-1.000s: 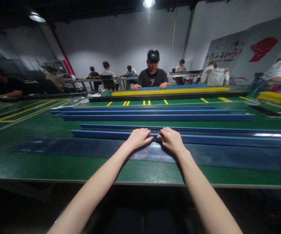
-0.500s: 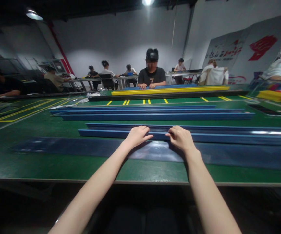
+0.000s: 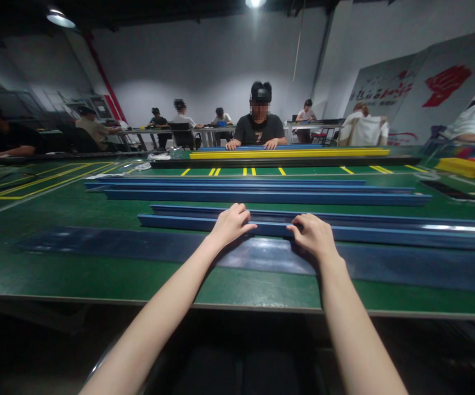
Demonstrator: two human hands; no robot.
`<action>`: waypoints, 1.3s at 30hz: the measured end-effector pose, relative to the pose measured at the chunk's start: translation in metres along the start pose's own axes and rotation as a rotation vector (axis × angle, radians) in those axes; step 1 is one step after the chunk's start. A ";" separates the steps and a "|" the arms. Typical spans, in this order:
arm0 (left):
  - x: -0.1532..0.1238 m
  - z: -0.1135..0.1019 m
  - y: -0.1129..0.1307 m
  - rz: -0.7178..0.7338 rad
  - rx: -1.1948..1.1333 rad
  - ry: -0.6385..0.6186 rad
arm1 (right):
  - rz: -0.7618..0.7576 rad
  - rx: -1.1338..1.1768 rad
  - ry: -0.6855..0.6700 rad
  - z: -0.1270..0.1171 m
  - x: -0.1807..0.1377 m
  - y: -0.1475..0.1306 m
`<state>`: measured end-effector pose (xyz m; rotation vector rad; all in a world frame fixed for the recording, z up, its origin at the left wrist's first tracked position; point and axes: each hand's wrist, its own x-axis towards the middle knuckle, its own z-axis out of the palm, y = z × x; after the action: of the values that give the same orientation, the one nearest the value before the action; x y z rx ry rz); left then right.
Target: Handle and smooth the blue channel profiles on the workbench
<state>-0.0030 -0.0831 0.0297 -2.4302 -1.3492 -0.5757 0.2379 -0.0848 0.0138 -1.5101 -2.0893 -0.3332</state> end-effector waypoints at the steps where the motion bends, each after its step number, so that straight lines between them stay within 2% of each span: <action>1: 0.000 0.000 0.000 -0.003 0.000 -0.004 | 0.002 -0.005 0.000 0.000 0.000 0.000; 6: 0.001 0.003 -0.001 -0.048 0.018 0.019 | -0.044 -0.029 -0.012 0.000 0.000 -0.003; 14: 0.003 0.007 -0.005 -0.207 0.046 0.115 | -0.158 -0.072 -0.026 0.006 0.006 -0.019; 18: 0.003 0.010 -0.011 -0.273 0.044 0.128 | -0.134 -0.074 -0.058 0.011 0.009 -0.020; 22: 0.002 0.013 -0.017 -0.333 0.073 0.063 | -0.092 -0.075 -0.090 0.011 0.009 -0.019; 26: 0.002 0.014 -0.018 -0.315 0.098 -0.036 | -0.072 -0.071 -0.110 0.010 0.009 -0.020; 39: 0.002 0.014 -0.017 -0.309 0.117 -0.048 | -0.043 -0.064 -0.161 0.008 0.011 -0.022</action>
<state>-0.0141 -0.0671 0.0198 -2.1720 -1.7425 -0.4966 0.2125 -0.0798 0.0154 -1.5772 -2.2583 -0.3065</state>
